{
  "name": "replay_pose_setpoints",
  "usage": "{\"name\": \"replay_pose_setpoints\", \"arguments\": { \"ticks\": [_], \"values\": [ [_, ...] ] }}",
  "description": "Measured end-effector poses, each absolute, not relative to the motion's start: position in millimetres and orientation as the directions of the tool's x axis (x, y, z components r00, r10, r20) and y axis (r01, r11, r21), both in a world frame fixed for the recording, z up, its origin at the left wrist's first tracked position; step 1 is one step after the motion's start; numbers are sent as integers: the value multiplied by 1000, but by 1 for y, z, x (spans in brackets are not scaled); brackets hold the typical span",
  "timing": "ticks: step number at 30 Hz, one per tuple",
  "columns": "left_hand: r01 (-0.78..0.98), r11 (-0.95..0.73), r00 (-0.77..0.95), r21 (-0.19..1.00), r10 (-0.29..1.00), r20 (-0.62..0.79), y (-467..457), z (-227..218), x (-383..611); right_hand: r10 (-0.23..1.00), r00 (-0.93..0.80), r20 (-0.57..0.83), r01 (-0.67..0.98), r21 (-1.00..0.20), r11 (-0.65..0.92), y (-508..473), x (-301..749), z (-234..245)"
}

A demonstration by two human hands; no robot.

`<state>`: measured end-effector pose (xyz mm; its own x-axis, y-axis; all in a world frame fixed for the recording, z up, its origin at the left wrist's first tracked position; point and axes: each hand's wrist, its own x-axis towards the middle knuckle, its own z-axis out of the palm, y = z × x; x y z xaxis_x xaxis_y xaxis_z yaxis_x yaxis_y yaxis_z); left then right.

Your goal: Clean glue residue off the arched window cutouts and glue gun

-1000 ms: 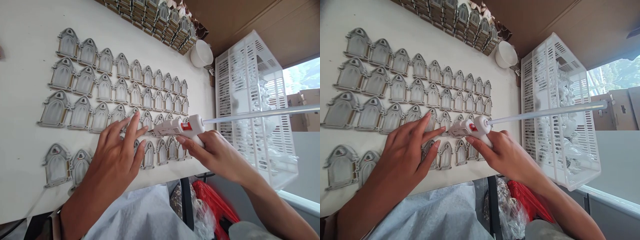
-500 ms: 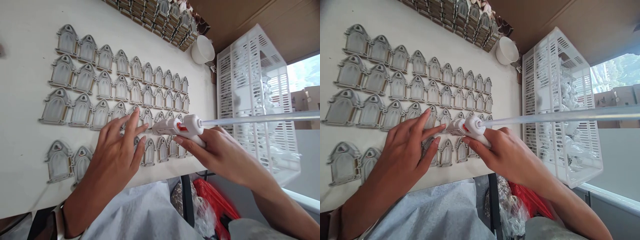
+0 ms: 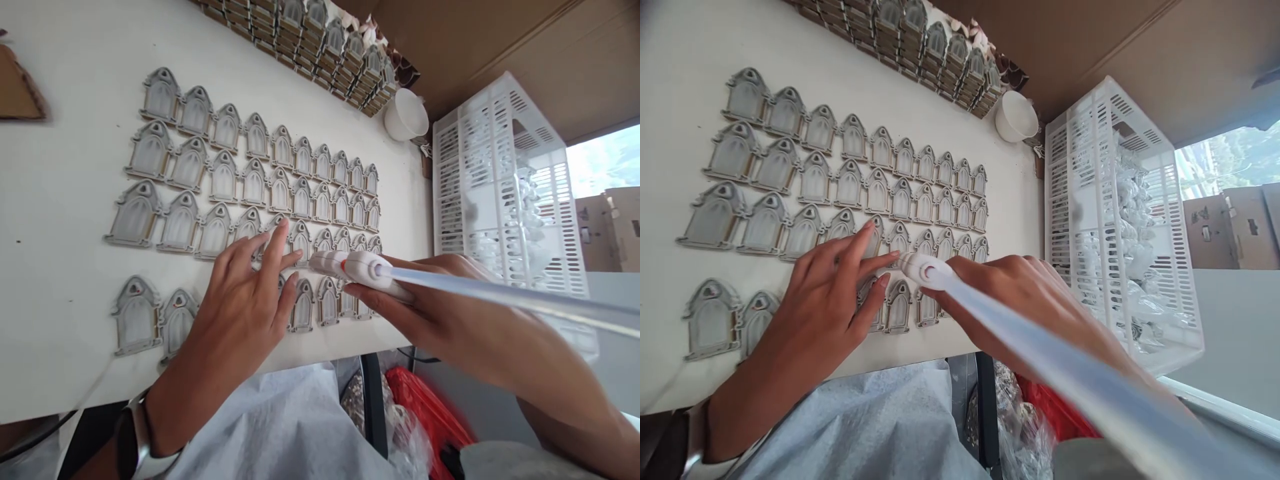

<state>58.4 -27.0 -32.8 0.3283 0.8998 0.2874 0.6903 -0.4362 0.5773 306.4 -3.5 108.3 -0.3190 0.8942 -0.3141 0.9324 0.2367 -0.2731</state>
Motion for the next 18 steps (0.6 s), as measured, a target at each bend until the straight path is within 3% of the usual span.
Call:
{"name": "replay_pose_setpoints", "arguments": {
  "ticks": [3, 5, 11, 18],
  "values": [
    [677, -426, 333, 600, 905, 265, -26, -27, 58, 893, -358, -271, 924, -241, 298, -6, 308, 110],
    [674, -424, 334, 605, 905, 263, -25, -24, 54, 929, -306, -208, 939, -225, 259, -8, 310, 109],
    [750, -430, 324, 503, 901, 288, -27, -29, 34, 954, -144, -263, 946, -319, 55, -9, 307, 91],
    [763, -449, 361, 465, 893, 270, -44, -31, 41, 947, -185, -263, 895, -443, 51, -9, 288, 75]
  ]
}}
